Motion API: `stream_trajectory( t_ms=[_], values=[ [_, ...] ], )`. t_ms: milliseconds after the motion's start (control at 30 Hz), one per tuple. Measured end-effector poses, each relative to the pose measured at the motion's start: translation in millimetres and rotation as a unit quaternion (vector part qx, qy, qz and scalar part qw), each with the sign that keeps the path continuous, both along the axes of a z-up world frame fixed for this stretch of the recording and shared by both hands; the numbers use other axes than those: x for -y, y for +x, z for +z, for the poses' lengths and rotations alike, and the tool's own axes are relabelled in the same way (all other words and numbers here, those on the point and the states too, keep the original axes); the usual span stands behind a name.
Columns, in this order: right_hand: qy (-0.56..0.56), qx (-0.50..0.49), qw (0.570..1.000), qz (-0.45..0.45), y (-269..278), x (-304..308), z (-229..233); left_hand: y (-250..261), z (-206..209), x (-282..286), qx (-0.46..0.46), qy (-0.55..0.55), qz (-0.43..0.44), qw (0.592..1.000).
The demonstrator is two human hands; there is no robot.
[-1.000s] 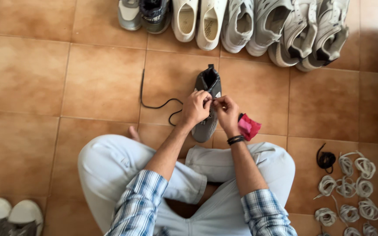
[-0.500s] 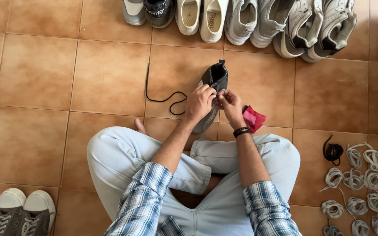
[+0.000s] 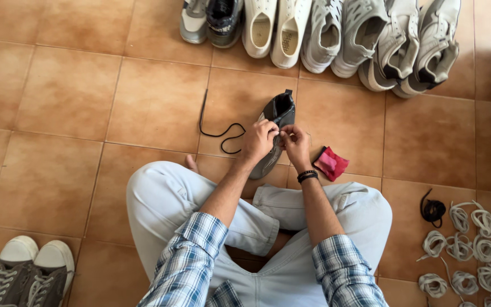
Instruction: The person sits on a tiled floor and threads a black shoelace through the eyelets of a grey high-top sneaker. They pull the lace through each eyelet from the bottom up, adjusting the tension as they work. Several other shoes and loose shoelaces are visible on the floor nearby.
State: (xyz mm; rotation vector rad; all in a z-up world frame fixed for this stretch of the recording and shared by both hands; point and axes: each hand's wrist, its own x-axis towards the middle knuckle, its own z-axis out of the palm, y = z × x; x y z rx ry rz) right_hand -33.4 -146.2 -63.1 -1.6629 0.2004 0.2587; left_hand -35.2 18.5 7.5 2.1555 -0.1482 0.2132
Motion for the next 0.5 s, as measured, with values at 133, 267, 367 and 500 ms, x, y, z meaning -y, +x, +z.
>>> stream_trajectory(
  t_ms=[133,267,367,500],
  values=[
    [0.01,0.003,1.0,0.004,-9.1,-9.9,-3.9,-11.5,-1.2,-10.9,-0.037,-0.003,0.017,0.999],
    [0.036,-0.005,0.999,0.021,-24.1,-13.4,-14.0,-24.9,4.3,-20.7,-0.063,0.007,0.005,0.998],
    [0.037,0.018,0.999,0.019,-26.0,-13.9,-19.3,-22.6,15.4,-40.1,-0.127,-0.021,-0.059,0.99],
    [-0.03,0.051,0.998,-0.009,-30.2,-12.0,-14.0,-29.3,33.5,-72.4,-0.159,0.06,-0.093,0.981]
  ],
)
